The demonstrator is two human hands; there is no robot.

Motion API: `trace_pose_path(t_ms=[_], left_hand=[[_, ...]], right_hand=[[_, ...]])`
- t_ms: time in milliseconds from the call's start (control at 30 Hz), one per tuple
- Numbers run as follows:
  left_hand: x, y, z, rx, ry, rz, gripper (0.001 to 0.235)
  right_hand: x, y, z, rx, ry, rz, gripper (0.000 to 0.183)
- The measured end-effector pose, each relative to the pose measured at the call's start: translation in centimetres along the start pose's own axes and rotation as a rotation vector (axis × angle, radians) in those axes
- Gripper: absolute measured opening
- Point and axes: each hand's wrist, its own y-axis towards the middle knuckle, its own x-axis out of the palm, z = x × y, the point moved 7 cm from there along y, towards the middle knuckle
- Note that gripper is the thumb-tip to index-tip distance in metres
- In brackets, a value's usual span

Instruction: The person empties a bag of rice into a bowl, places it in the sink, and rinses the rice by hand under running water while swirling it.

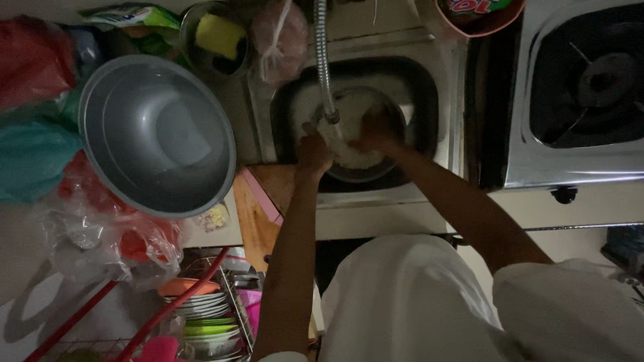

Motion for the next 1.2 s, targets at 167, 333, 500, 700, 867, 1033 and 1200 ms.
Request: trace_pose_path(t_ms=[167, 333, 500, 700, 867, 1033, 1200], left_hand=[[0.9, 1.5, -0.9, 0.076, -0.026, 0.050, 0.095], [1.8, 3.2, -2.1, 0.125, -0.060, 0.105, 0.095], [3.0, 4.5, -2.8, 0.119, 0.038, 0.142, 0.092], [3.6, 3.5, -2.3, 0.009, 0.043, 0.009, 0.099], [2.1, 1.9, -1.2, -0.035, 0.022, 0.021, 0.110], [2.1, 1.5, -1.2, -0.054, 0.044, -0.030, 0.106], [3.1, 2.4, -1.8, -0.003, -0.001, -0.023, 0.102]], right_hand=[[-2.4, 2.1, -1.2, -0.006, -0.040, 0.229, 0.026], [2.2, 2.5, -5.4, -0.076, 0.045, 0.110, 0.028], [2.1, 0.1, -2.9, -0.101, 0.046, -0.180, 0.030], [-1.9, 1.2, -0.4, -0.001, -0.059, 0.176, 0.033], [0.7, 3.4, -2.6, -0.001, -0.026, 0.249, 0.034], [3.0, 1.7, -2.9, -0.036, 0.083, 0.044, 0.036], [2.1, 0.6, -1.8, -0.036, 0.076, -0.164, 0.038]])
